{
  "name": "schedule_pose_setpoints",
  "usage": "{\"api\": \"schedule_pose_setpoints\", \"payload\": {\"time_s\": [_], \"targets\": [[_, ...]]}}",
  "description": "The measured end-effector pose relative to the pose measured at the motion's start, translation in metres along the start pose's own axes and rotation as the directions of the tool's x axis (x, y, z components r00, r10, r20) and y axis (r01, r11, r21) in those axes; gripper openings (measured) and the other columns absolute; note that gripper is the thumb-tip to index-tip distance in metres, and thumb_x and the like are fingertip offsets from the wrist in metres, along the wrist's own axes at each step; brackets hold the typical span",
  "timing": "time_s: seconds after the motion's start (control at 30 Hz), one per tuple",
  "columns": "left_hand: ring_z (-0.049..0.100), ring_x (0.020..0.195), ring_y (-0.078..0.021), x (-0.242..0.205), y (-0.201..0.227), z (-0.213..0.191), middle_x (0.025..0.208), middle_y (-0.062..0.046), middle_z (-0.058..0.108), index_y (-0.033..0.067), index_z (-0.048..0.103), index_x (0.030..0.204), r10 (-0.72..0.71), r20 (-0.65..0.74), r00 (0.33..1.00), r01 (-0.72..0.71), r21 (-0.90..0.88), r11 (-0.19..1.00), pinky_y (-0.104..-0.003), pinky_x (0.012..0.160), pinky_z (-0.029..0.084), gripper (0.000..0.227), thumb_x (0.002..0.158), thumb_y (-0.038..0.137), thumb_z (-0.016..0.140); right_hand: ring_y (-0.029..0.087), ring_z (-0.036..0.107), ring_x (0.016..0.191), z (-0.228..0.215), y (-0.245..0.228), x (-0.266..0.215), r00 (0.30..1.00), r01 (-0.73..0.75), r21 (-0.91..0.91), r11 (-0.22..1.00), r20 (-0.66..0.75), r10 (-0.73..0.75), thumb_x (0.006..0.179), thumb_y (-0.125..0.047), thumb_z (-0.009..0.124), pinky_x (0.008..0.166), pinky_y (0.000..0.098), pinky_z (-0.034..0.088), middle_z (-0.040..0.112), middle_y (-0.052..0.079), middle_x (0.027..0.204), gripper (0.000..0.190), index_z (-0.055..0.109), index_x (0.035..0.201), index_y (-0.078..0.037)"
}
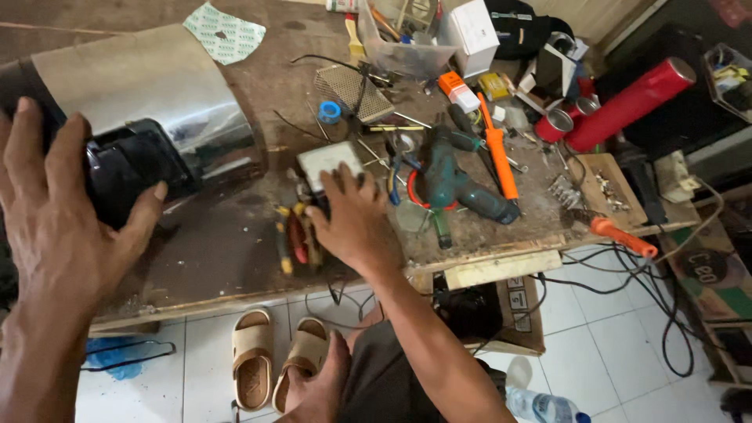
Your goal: The person works on a disassembled electric kettle on a wooden workbench. They use a power drill to remove screws from the base, then switch to a manual screwdriver to continue unscrewing and prying the casing apart. The person manipulates the kettle's internal components and casing throughout the process.
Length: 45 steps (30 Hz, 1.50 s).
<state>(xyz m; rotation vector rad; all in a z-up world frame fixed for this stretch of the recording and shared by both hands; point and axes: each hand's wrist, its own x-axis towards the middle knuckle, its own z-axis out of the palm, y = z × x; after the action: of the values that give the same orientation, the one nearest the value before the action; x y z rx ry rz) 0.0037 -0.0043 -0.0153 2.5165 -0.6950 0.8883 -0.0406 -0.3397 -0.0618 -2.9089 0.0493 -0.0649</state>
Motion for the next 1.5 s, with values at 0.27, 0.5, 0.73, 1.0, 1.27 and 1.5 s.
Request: {"api": "schedule_pose_setpoints", "payload": {"time_s": [0.27, 0.5, 0.73, 1.0, 1.27, 1.5], "targets": [[0.020, 0.165, -0.0594, 0.001, 0.000, 0.000, 0.177, -0.042, 0.031, -0.0189, 0.056, 0.169, 0.064, -0.040, 0.997, -0.065, -0.010, 0.998, -0.090, 0.127, 0.035, 0.085, 0.111, 0.037, 0.084, 0.052, 0.032, 0.161, 0.015, -0.007, -0.003, 0.979, 0.122, 0.151, 0.981, -0.183, -0.093, 0.108, -0.056, 0.055, 0.113, 0.0819, 0.025, 0.037, 0.027, 0.176, 0.071, 0.043, 0.169, -0.022], [0.010, 0.168, -0.0510, 0.001, 0.002, -0.001, 0.181, -0.033, 0.022, -0.0096, 0.048, 0.175, 0.005, 0.021, 1.000, -0.005, -0.027, 1.000, -0.093, 0.129, 0.034, 0.089, 0.111, 0.042, 0.081, 0.033, 0.065, 0.126, 0.003, 0.066, -0.044, 0.904, 0.131, 0.374, 0.918, -0.426, 0.044, 0.108, -0.015, 0.069, 0.108, 0.0502, 0.053, 0.075, 0.013, 0.135, 0.035, 0.073, 0.142, -0.010], [0.013, 0.168, -0.0532, 0.001, -0.003, -0.001, 0.182, -0.037, 0.025, -0.0178, 0.053, 0.174, 0.048, 0.015, 0.999, -0.048, -0.012, 0.999, -0.090, 0.127, 0.034, 0.092, 0.110, 0.041, 0.083, 0.034, 0.051, 0.103, 0.010, 0.177, -0.068, 0.888, -0.069, -0.277, 0.958, -0.454, -0.067, 0.094, -0.011, 0.074, 0.080, 0.0474, 0.045, 0.053, 0.014, 0.110, 0.041, 0.081, 0.134, -0.017], [0.015, 0.167, -0.0547, 0.000, 0.004, -0.005, 0.182, -0.038, 0.026, -0.0185, 0.055, 0.173, 0.014, 0.026, 1.000, -0.013, -0.030, 0.999, -0.090, 0.128, 0.032, 0.091, 0.107, 0.036, 0.086, 0.028, 0.058, 0.106, 0.042, 0.193, -0.081, 0.830, -0.193, -0.144, 0.971, -0.552, 0.083, 0.103, -0.027, 0.078, 0.089, 0.0432, 0.050, 0.067, 0.010, 0.124, 0.032, 0.081, 0.133, -0.016], [0.030, 0.165, -0.0643, 0.006, 0.008, -0.010, 0.180, -0.043, 0.032, -0.0213, 0.058, 0.172, 0.033, -0.004, 0.999, -0.033, -0.047, 0.998, -0.082, 0.128, 0.036, 0.087, 0.110, 0.031, 0.088, 0.044, 0.069, 0.098, 0.075, 0.162, -0.104, 0.749, -0.447, 0.140, 0.884, -0.481, 0.455, 0.095, -0.026, 0.082, 0.075, 0.0580, 0.057, 0.069, 0.024, 0.106, 0.034, 0.078, 0.116, 0.000], [0.032, 0.163, -0.0676, 0.004, 0.008, -0.007, 0.176, -0.048, 0.036, -0.0242, 0.058, 0.169, 0.060, -0.052, 0.997, -0.064, -0.069, 0.996, -0.081, 0.128, 0.036, 0.085, 0.109, 0.027, 0.088, 0.035, 0.070, 0.095, 0.089, 0.130, -0.080, 0.774, -0.462, 0.168, 0.871, -0.403, 0.488, 0.094, -0.019, 0.078, 0.077, 0.0499, 0.058, 0.072, 0.016, 0.105, 0.029, 0.080, 0.121, -0.008]]}}
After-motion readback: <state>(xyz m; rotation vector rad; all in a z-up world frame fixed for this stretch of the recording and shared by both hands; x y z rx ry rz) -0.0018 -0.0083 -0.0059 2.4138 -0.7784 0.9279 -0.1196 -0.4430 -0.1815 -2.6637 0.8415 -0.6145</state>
